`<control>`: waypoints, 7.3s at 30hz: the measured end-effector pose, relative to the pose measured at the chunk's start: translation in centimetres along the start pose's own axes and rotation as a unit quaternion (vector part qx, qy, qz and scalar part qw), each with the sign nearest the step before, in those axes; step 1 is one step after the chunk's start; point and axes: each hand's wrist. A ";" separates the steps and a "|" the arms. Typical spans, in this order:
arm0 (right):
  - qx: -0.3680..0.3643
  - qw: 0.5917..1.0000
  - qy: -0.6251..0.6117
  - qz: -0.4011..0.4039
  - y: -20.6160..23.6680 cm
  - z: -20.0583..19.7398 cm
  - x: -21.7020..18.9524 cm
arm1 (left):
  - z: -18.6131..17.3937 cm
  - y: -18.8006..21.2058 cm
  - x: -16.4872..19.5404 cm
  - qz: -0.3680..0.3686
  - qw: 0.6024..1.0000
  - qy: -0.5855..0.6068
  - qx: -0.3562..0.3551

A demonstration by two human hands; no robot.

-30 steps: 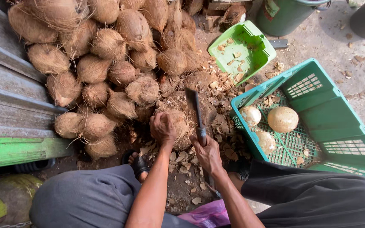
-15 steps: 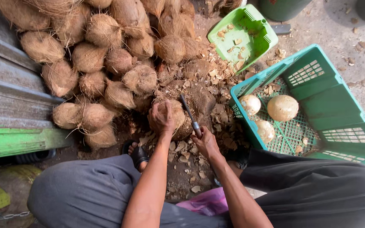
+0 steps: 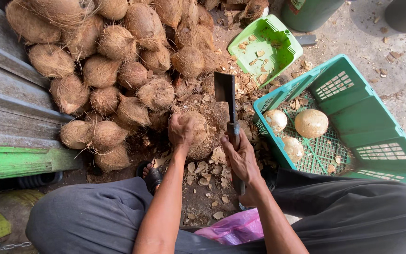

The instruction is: The person sits on the ground beside a large pile of husked coconuts and chops the fibrous husk off coconuts one at a time using a cleaver, striking the husk and rotating the coconut by hand. Peeled coconuts are placed into a green plastic crate, and husk debris accumulates on the ground.

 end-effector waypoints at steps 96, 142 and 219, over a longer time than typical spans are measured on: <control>0.004 0.994 -0.093 -0.053 -0.7 2.0 4.1 | 1.7 0.1 -1.6 -0.126 0.991 -0.003 0.036; 0.001 0.992 0.113 0.059 -1.6 2.6 5.9 | 2.0 1.3 -1.0 -0.085 0.987 0.025 0.137; -0.054 0.992 0.108 0.047 -0.9 1.9 4.3 | 1.4 -0.5 -0.7 -0.155 0.987 -0.023 0.039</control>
Point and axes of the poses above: each hand's wrist, its own y-axis away from the middle knuckle, its own z-axis out of the palm, x = y × z, and after that the axes turned 7 degrees about -y, right-handed
